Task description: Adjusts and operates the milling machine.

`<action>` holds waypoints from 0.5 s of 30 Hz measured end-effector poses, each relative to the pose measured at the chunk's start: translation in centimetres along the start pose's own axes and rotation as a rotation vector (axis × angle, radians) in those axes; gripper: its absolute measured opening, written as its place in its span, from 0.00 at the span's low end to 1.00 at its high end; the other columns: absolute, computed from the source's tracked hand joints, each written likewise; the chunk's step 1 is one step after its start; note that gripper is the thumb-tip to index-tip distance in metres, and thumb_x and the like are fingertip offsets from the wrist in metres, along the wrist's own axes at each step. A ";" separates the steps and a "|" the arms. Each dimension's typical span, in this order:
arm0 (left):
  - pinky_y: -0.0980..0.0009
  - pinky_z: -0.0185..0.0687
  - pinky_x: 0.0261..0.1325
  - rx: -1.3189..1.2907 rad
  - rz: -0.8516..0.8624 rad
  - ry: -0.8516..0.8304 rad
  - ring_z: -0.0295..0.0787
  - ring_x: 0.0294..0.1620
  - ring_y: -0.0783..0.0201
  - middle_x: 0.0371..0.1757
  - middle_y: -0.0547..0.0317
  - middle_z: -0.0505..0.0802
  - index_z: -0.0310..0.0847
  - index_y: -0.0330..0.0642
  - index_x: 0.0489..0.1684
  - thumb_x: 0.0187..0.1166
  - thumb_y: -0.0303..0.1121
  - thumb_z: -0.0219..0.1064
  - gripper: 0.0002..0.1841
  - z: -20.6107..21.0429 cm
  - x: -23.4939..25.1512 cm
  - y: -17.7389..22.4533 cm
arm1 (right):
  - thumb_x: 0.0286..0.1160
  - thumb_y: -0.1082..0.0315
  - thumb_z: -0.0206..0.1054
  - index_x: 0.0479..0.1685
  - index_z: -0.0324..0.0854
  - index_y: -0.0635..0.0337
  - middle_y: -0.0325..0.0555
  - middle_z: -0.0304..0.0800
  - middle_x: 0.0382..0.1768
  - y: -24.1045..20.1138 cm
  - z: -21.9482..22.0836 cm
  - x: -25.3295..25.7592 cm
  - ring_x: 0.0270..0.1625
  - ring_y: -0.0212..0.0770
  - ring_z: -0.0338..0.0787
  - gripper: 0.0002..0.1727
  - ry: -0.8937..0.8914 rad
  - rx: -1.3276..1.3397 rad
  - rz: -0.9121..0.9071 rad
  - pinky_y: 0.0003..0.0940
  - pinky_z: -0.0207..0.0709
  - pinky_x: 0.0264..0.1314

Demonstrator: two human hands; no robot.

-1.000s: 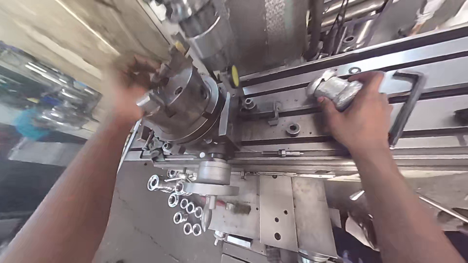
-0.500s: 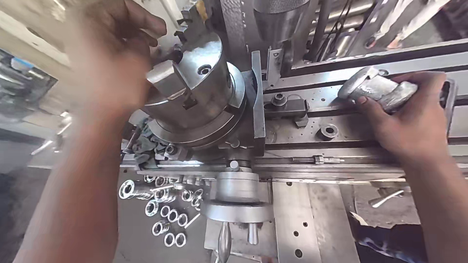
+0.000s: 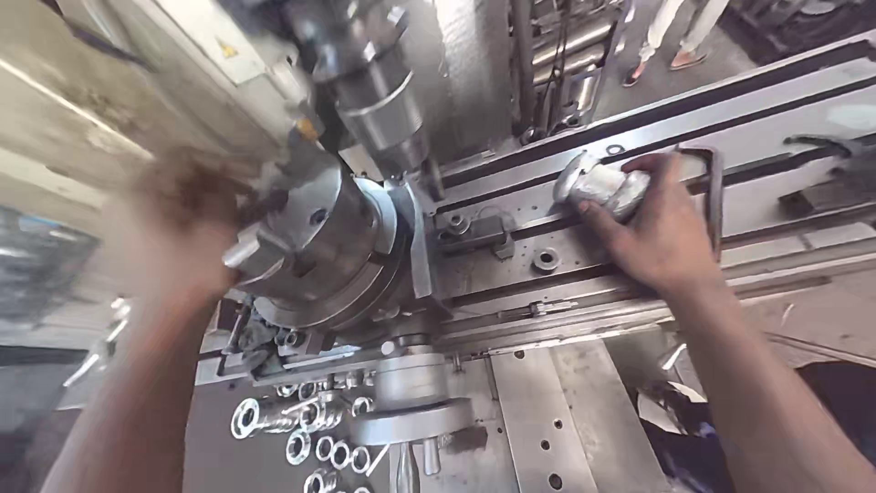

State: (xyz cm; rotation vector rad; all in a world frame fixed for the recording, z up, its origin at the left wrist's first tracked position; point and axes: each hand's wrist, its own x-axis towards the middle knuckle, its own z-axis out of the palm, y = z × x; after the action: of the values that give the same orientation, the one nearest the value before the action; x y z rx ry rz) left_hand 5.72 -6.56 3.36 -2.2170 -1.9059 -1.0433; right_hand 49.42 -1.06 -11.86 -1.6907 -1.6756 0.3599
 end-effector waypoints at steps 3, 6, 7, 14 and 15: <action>0.76 0.84 0.50 -0.023 -0.011 -0.010 0.86 0.43 0.80 0.53 0.56 0.91 0.82 0.36 0.59 0.82 0.34 0.56 0.16 0.1 0.1 -0.2 | 0.69 0.42 0.74 0.77 0.67 0.57 0.66 0.86 0.54 0.2 0.2 0.1 0.58 0.72 0.85 0.42 0.019 0.023 -0.021 0.73 0.74 0.57; 0.78 0.83 0.47 -0.037 -0.032 -0.025 0.85 0.41 0.82 0.55 0.60 0.91 0.81 0.38 0.58 0.81 0.33 0.55 0.15 0.2 0.2 -0.1 | 0.67 0.43 0.75 0.76 0.69 0.57 0.64 0.86 0.53 0.1 0.1 0.3 0.57 0.70 0.85 0.41 0.020 0.052 -0.027 0.71 0.74 0.58; 0.79 0.83 0.46 -0.038 -0.040 -0.030 0.84 0.40 0.82 0.53 0.60 0.91 0.82 0.38 0.58 0.81 0.32 0.55 0.15 0.1 0.2 0.1 | 0.67 0.43 0.75 0.75 0.69 0.56 0.63 0.86 0.53 0.1 0.2 0.2 0.57 0.69 0.85 0.40 0.016 0.062 -0.026 0.70 0.73 0.58; 0.82 0.82 0.47 -0.076 -0.049 -0.042 0.86 0.41 0.83 0.53 0.66 0.92 0.82 0.39 0.57 0.77 0.30 0.56 0.15 0.0 0.2 0.3 | 0.69 0.42 0.73 0.76 0.69 0.57 0.64 0.86 0.53 0.2 0.4 0.2 0.58 0.69 0.84 0.40 0.021 0.071 -0.028 0.68 0.73 0.57; 0.82 0.82 0.47 -0.069 -0.038 -0.041 0.86 0.41 0.84 0.53 0.66 0.92 0.82 0.38 0.57 0.77 0.30 0.56 0.15 0.0 0.3 0.4 | 0.69 0.42 0.73 0.76 0.69 0.57 0.64 0.86 0.54 0.3 0.4 0.3 0.58 0.70 0.84 0.40 0.023 0.076 -0.031 0.68 0.73 0.57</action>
State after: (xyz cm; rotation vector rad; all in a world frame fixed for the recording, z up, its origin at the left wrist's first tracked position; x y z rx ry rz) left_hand 6.12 -6.39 3.63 -2.2639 -1.9652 -1.0940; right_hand 49.40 -0.68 -12.22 -1.6063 -1.6497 0.3832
